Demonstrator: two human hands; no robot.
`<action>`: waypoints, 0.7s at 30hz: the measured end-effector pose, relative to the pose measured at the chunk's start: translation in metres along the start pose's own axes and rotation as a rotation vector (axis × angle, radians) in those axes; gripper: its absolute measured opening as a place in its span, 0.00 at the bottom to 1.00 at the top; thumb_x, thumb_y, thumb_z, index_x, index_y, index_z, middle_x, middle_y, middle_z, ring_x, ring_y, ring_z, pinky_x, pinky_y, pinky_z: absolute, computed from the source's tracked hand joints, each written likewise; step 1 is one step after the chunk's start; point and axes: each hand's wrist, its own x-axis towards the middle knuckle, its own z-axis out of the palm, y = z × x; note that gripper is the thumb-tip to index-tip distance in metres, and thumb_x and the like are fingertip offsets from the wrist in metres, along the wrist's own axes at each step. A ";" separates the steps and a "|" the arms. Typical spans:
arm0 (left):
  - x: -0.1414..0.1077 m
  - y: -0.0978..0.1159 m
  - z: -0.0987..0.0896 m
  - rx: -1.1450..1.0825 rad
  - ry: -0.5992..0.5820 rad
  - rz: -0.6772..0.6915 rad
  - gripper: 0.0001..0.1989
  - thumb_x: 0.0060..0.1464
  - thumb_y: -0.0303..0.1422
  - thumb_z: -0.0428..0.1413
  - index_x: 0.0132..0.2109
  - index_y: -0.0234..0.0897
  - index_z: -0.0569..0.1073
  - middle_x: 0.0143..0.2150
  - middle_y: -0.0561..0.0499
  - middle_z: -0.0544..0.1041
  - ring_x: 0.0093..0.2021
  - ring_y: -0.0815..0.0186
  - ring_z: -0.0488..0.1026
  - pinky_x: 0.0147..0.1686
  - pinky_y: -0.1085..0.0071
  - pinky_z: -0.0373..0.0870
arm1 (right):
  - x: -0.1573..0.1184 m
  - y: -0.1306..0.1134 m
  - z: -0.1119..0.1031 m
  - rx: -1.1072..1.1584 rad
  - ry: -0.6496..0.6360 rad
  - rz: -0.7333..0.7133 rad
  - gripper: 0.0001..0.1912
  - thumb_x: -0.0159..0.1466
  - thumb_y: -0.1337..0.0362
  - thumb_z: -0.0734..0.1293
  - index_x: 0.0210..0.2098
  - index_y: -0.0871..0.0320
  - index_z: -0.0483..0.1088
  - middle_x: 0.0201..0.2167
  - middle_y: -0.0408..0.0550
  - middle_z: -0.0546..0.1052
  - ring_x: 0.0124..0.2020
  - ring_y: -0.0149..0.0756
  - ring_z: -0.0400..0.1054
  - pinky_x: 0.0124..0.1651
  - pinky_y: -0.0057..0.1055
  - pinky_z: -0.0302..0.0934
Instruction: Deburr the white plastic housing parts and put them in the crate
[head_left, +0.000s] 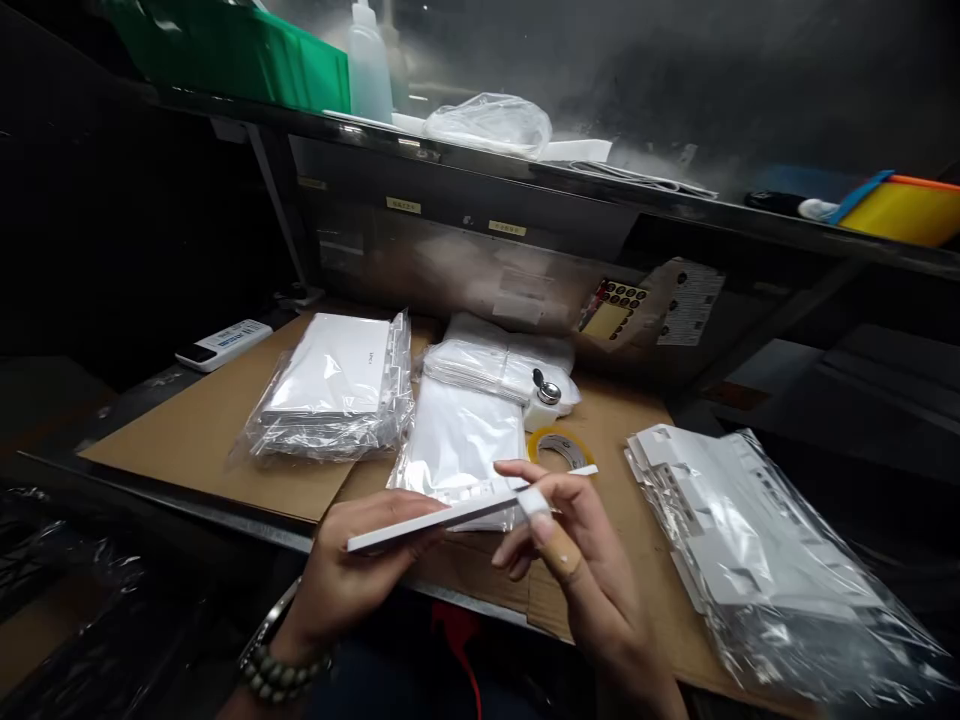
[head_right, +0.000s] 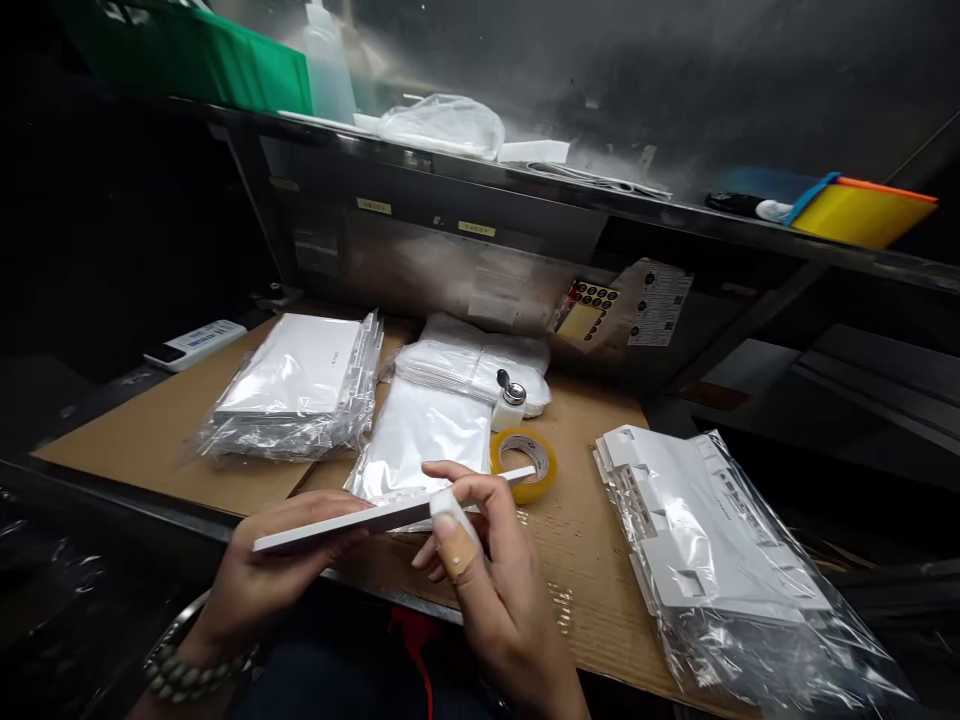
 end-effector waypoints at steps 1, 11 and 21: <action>0.000 0.001 0.000 -0.012 -0.012 -0.006 0.07 0.57 0.28 0.64 0.43 0.42 0.84 0.39 0.48 0.85 0.38 0.60 0.82 0.40 0.70 0.79 | 0.002 0.002 0.003 -0.007 -0.020 0.024 0.08 0.74 0.58 0.60 0.48 0.52 0.67 0.58 0.53 0.73 0.35 0.33 0.75 0.36 0.32 0.73; -0.004 -0.008 0.017 -0.740 0.386 -0.483 0.42 0.54 0.63 0.54 0.70 0.51 0.60 0.74 0.47 0.58 0.74 0.52 0.52 0.68 0.56 0.61 | -0.004 0.025 0.007 -0.116 0.316 -0.299 0.07 0.70 0.62 0.65 0.48 0.51 0.70 0.43 0.50 0.80 0.45 0.40 0.76 0.44 0.35 0.73; 0.029 0.011 0.015 -1.422 0.087 -0.869 0.27 0.64 0.40 0.51 0.65 0.28 0.67 0.55 0.35 0.80 0.55 0.42 0.77 0.61 0.42 0.68 | -0.026 0.024 0.013 -0.408 0.139 -0.249 0.12 0.66 0.67 0.71 0.48 0.49 0.74 0.44 0.48 0.79 0.44 0.39 0.75 0.44 0.32 0.72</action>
